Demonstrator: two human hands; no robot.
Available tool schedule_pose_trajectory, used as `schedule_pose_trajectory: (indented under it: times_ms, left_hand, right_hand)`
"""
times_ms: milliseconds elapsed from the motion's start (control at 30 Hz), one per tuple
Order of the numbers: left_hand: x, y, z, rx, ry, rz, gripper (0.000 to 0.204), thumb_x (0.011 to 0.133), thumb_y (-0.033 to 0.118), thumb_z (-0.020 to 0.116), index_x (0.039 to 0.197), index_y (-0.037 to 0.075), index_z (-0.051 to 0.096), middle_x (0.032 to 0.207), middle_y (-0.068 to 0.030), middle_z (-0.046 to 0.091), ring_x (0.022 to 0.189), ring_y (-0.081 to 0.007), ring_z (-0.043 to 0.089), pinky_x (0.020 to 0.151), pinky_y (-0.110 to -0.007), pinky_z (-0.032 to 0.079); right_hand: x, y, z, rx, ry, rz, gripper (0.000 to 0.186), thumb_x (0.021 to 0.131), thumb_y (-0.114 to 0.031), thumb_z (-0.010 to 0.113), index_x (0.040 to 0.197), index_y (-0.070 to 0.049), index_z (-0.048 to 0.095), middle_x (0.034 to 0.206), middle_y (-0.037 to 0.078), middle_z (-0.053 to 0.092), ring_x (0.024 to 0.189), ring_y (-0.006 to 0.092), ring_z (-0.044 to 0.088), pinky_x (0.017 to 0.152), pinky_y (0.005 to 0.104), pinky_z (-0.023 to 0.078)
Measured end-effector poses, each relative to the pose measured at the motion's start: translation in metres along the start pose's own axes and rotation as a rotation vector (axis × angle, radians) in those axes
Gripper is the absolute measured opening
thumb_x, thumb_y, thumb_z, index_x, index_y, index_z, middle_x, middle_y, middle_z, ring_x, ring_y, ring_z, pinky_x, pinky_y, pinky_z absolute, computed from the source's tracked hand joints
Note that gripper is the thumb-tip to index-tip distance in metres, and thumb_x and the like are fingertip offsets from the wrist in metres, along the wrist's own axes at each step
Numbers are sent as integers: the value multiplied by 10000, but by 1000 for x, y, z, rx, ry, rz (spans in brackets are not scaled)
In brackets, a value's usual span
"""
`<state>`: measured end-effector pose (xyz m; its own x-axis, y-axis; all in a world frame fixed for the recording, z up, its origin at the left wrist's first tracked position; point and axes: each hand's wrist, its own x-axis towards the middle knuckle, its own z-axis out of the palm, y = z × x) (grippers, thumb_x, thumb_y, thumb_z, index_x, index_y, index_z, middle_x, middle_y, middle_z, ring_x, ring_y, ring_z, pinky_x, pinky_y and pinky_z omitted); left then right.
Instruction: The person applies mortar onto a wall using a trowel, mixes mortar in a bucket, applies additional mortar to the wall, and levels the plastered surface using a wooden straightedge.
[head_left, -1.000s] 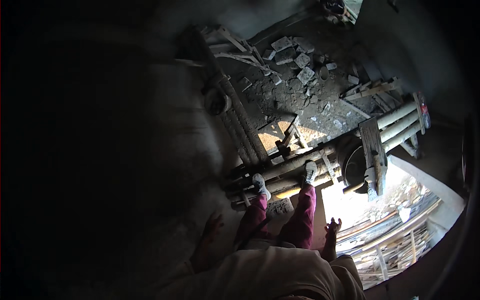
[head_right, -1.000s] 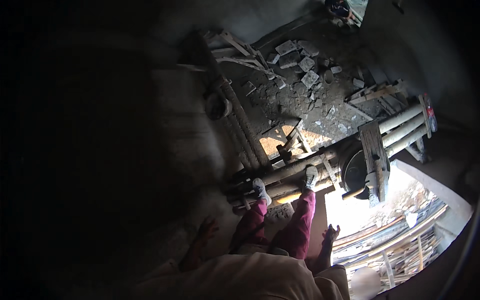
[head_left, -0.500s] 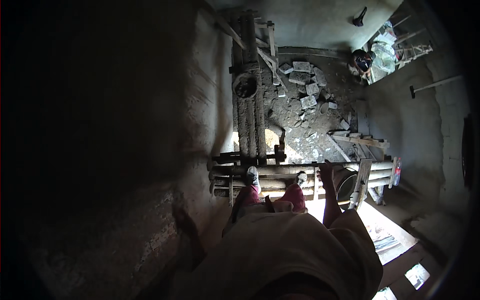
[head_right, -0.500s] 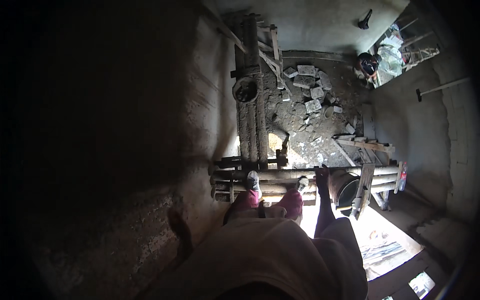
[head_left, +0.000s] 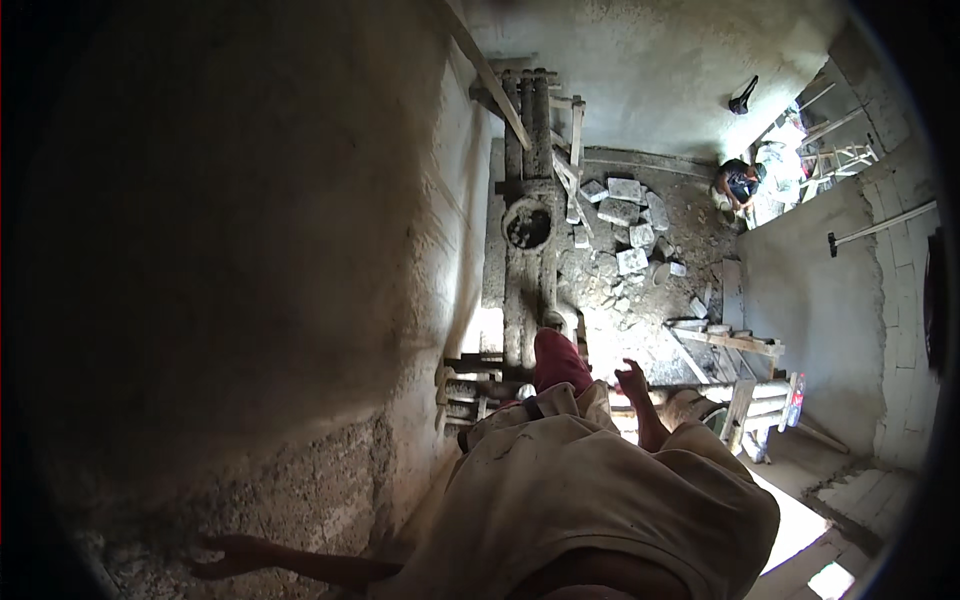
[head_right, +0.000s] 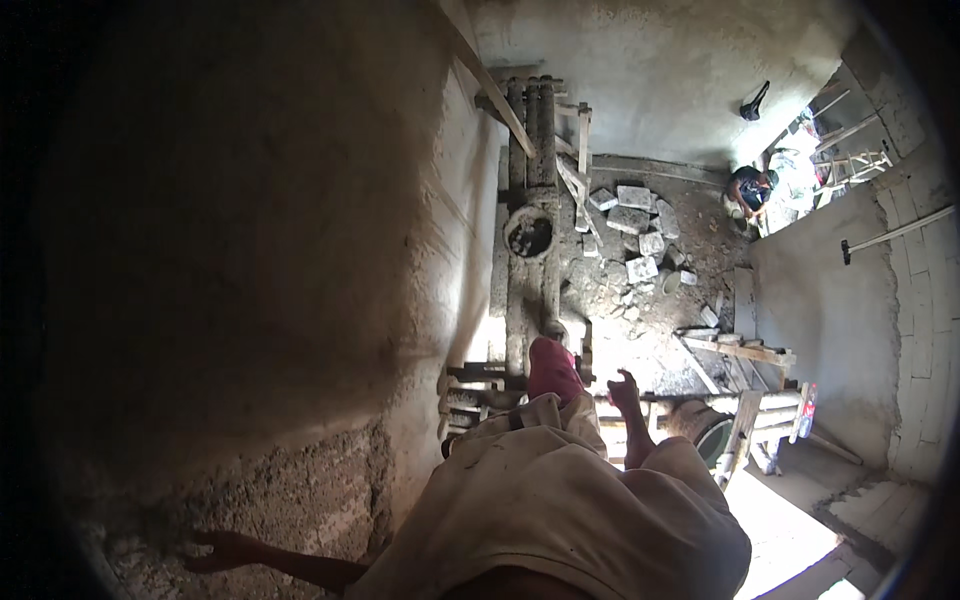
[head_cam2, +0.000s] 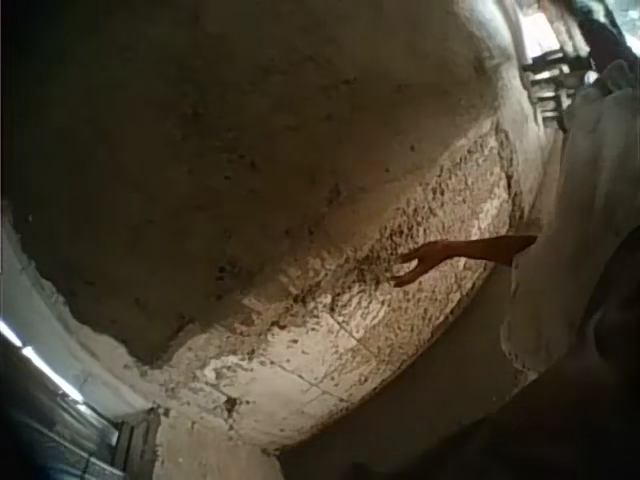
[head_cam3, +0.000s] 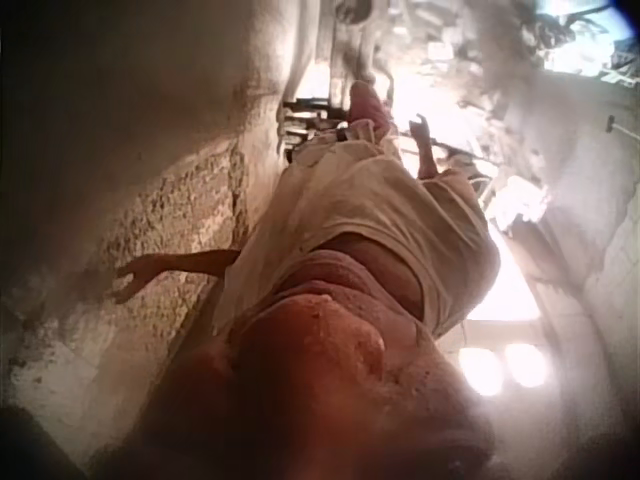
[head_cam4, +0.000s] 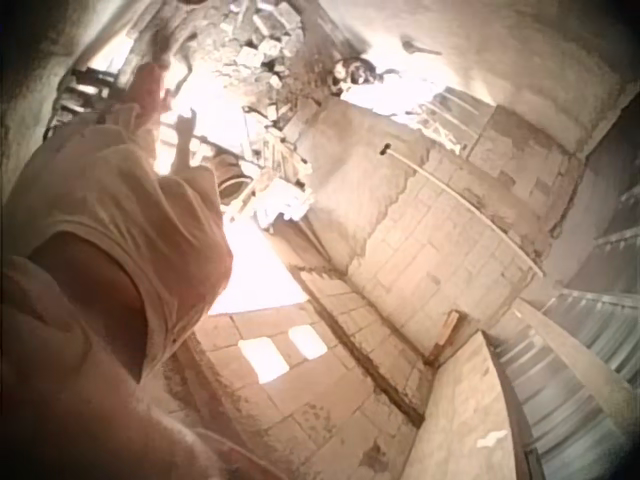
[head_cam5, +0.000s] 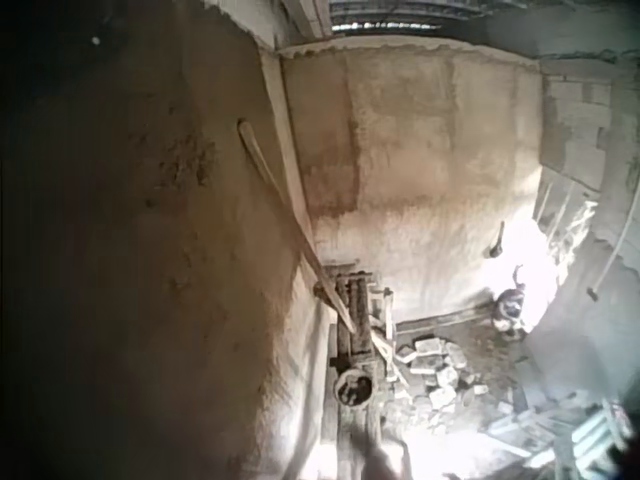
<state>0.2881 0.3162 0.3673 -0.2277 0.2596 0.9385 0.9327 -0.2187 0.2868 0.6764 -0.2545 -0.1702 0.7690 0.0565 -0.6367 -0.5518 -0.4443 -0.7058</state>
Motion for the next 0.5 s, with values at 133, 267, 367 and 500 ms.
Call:
schedule_pose_trajectory:
  times_ms: [133, 267, 367, 500]
  left_hand:
    - [13, -21, 45, 73, 32, 56, 576, 990, 424, 512, 1456, 126, 351, 1310, -219, 511, 1137, -388, 556, 910, -520, 490]
    - [17, 2, 110, -40, -43, -165, 556, 1014, 437, 442, 1431, 70, 419, 1470, -208, 378, 1327, -379, 390, 1063, -496, 347]
    - [29, -92, 125, 835, -68, -455, 535, 1028, 416, 413, 1474, 123, 379, 1528, -185, 313, 1389, -388, 321, 1082, -506, 316]
    - [5, 12, 103, 163, 126, -31, 530, 1032, 390, 425, 1483, 124, 337, 1491, -150, 369, 1322, -341, 420, 1004, -481, 419]
  right_hand:
    - [43, 1, 11, -89, 21, 180, 539, 817, -101, 665, 1308, -78, 446, 650, 100, 610, 499, 173, 588, 372, 346, 475]
    - [130, -73, 50, -58, -42, 183, 538, 832, -135, 688, 1316, -115, 454, 743, 91, 627, 544, 182, 611, 453, 374, 536]
    - [257, -183, 94, -83, -262, 89, 584, 813, -201, 706, 1334, -116, 457, 879, 134, 678, 684, 260, 668, 609, 447, 567]
    - [365, -345, 116, -399, -129, -568, 489, 842, -274, 692, 1270, -107, 525, 905, 144, 695, 834, 273, 687, 699, 414, 529]
